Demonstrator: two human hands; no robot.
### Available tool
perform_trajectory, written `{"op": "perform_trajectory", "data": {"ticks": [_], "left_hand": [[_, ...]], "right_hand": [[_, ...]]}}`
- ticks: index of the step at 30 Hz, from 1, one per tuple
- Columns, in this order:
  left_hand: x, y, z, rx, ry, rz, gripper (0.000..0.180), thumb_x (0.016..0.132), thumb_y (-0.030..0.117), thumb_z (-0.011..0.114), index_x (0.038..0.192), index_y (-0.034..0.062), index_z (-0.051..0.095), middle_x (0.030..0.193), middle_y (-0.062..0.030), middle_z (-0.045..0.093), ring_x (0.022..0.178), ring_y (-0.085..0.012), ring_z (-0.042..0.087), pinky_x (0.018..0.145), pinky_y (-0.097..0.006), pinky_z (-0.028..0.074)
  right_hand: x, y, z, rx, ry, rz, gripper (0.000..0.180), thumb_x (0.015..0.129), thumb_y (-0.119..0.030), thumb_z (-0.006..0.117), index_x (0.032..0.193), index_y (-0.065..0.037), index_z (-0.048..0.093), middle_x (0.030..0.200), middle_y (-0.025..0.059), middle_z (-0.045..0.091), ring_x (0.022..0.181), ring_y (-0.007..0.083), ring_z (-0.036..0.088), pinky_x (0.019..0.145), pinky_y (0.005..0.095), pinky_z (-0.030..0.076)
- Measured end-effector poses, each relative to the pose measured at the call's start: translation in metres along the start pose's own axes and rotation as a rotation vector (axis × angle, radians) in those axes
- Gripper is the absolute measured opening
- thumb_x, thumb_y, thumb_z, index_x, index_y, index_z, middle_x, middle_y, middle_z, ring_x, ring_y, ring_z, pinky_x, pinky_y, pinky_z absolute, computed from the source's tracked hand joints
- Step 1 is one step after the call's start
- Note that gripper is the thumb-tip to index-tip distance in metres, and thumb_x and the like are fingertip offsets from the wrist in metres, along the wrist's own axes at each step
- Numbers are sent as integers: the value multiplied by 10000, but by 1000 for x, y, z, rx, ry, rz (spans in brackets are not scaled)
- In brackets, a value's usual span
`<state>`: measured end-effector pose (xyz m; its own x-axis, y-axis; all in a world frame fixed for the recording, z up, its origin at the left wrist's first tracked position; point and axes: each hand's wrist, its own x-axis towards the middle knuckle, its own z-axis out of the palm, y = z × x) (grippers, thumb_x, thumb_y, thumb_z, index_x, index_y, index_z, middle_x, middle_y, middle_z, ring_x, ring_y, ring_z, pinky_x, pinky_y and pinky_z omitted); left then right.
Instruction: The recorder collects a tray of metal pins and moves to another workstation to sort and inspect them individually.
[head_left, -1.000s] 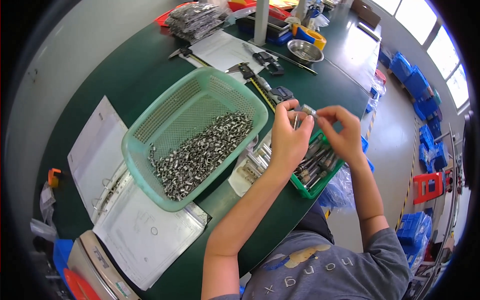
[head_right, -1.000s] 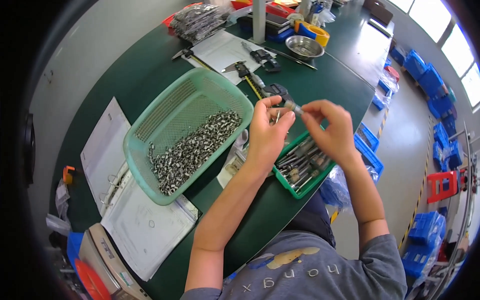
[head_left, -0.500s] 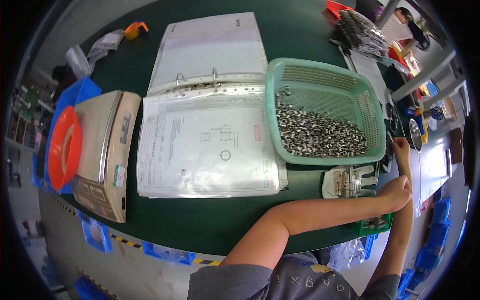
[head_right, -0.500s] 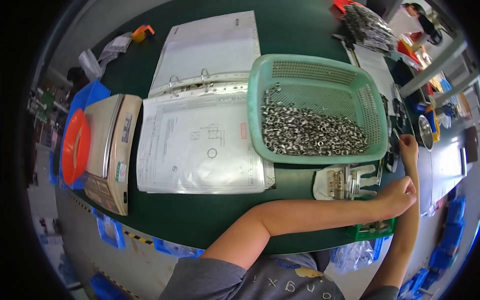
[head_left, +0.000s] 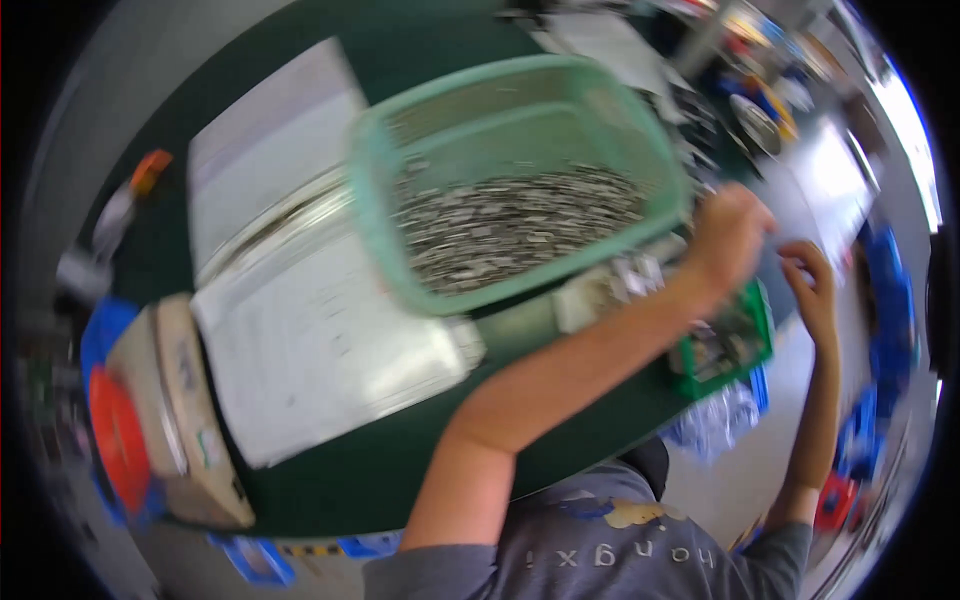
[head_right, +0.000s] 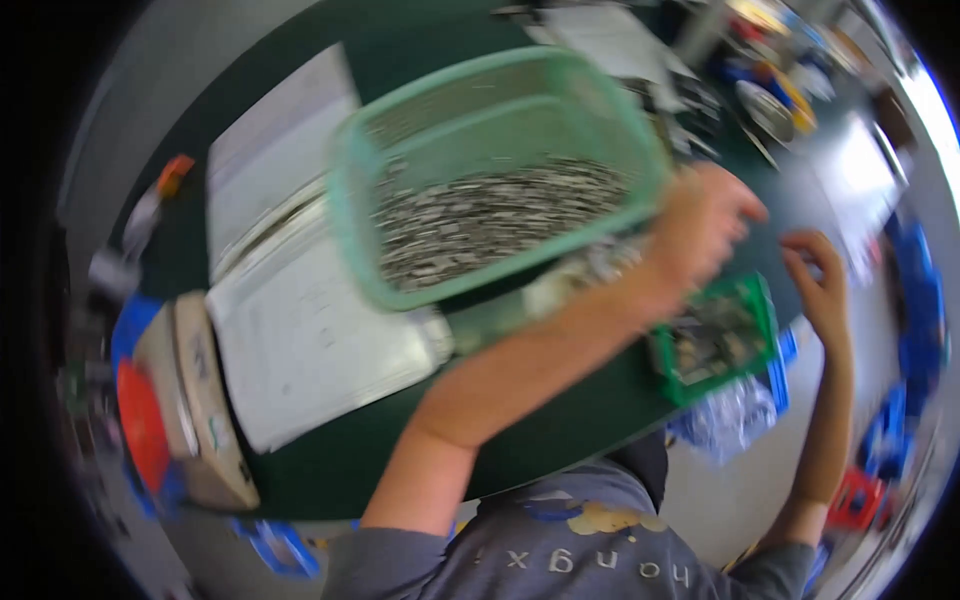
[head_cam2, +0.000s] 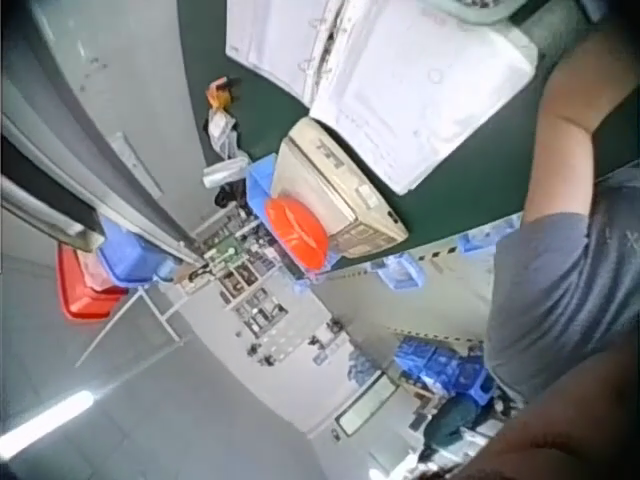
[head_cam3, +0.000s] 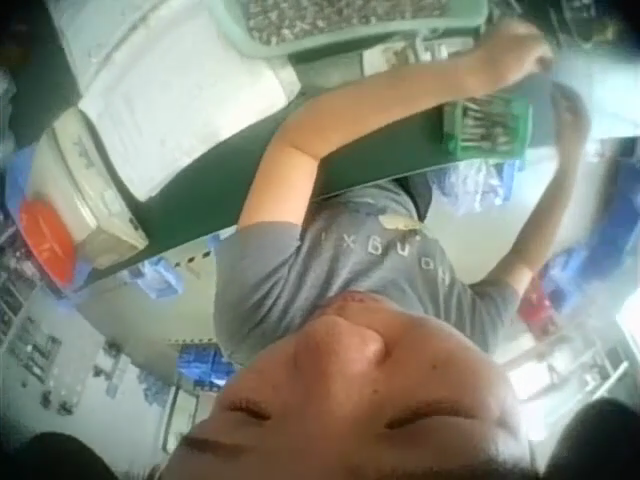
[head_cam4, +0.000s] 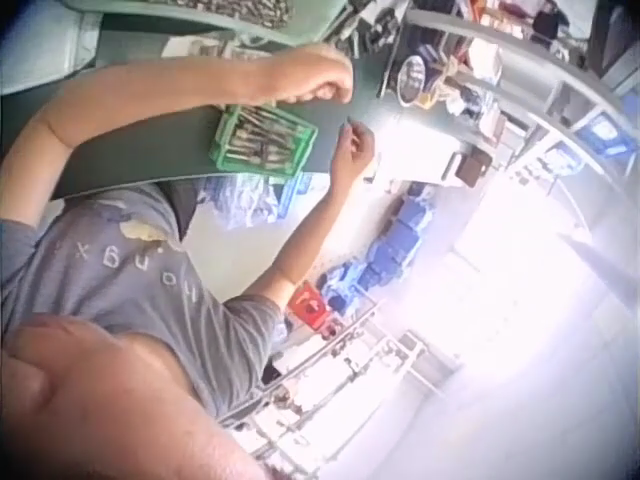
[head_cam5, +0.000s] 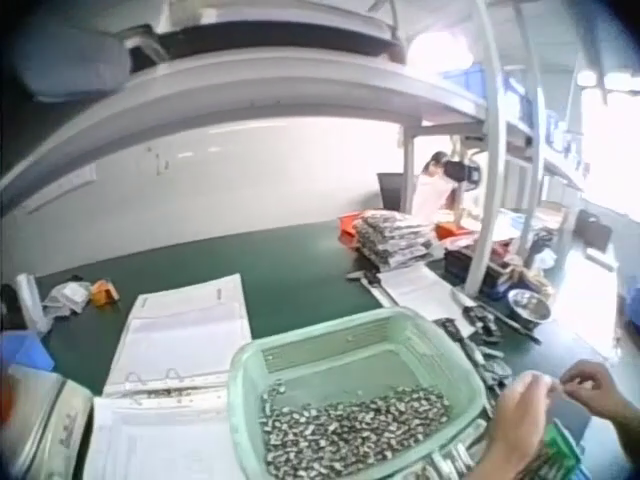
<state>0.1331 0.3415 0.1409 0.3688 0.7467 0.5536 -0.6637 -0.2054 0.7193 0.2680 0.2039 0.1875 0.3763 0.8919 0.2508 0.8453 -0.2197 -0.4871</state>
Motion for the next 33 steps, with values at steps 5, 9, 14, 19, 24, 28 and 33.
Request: {"op": "perform_trajectory", "data": {"ticks": [5, 9, 14, 19, 24, 28, 33], "left_hand": [[31, 87, -51, -414, -145, -765, 210, 796, 188, 466, 823, -5, 542, 556, 51, 357, 396, -14, 259, 333, -161, 189], [34, 88, -47, -436, -172, -802, 221, 808, 188, 446, 877, -7, 522, 603, 16, 374, 418, -45, 269, 366, -181, 220], [28, 90, -41, -358, -183, -805, 225, 799, 186, 444, 879, -7, 530, 610, 9, 401, 426, -45, 288, 378, -180, 236], [28, 90, -42, -337, -200, -809, 235, 800, 188, 445, 894, -10, 529, 624, -5, 404, 447, -60, 312, 398, -189, 255], [30, 95, -41, -370, -223, -822, 237, 804, 189, 437, 903, -9, 521, 638, -16, 408, 463, -76, 332, 414, -202, 272], [31, 96, -42, -379, -272, -828, 239, 824, 161, 405, 949, -20, 499, 664, -20, 386, 495, -86, 319, 434, -207, 272], [34, 100, -45, -386, -231, -802, 286, 810, 186, 416, 980, -24, 511, 705, -39, 452, 545, -101, 405, 469, -209, 325]], "right_hand": [[-29, -42, -8, -137, -98, -164, 89, 721, -81, 582, 797, -33, 579, 987, 121, 518, 931, 256, 497, 814, 343, 380], [-44, -40, -8, -241, -89, -157, 89, 716, -141, 577, 771, -77, 602, 1051, 118, 492, 1000, 276, 465, 854, 385, 347], [-48, -46, 7, -287, -58, -171, 73, 699, -133, 581, 750, -88, 606, 1068, 104, 486, 1016, 266, 453, 873, 386, 337], [-43, -46, 18, -413, -127, -198, 65, 662, -138, 602, 700, -108, 645, 1086, 91, 485, 1052, 253, 429, 900, 384, 328], [-26, -59, 15, -537, -376, -131, 119, 618, -172, 651, 692, -79, 649, 1109, 109, 482, 1070, 245, 421, 933, 385, 302], [-24, -48, 22, -670, -409, -261, 162, 622, -195, 661, 697, -55, 629, 1092, 118, 473, 1077, 252, 403, 940, 390, 290], [-37, -33, 19, -400, -278, -310, 164, 687, -198, 621, 723, -57, 544, 1062, 115, 434, 1101, 279, 356, 942, 409, 281]]}}
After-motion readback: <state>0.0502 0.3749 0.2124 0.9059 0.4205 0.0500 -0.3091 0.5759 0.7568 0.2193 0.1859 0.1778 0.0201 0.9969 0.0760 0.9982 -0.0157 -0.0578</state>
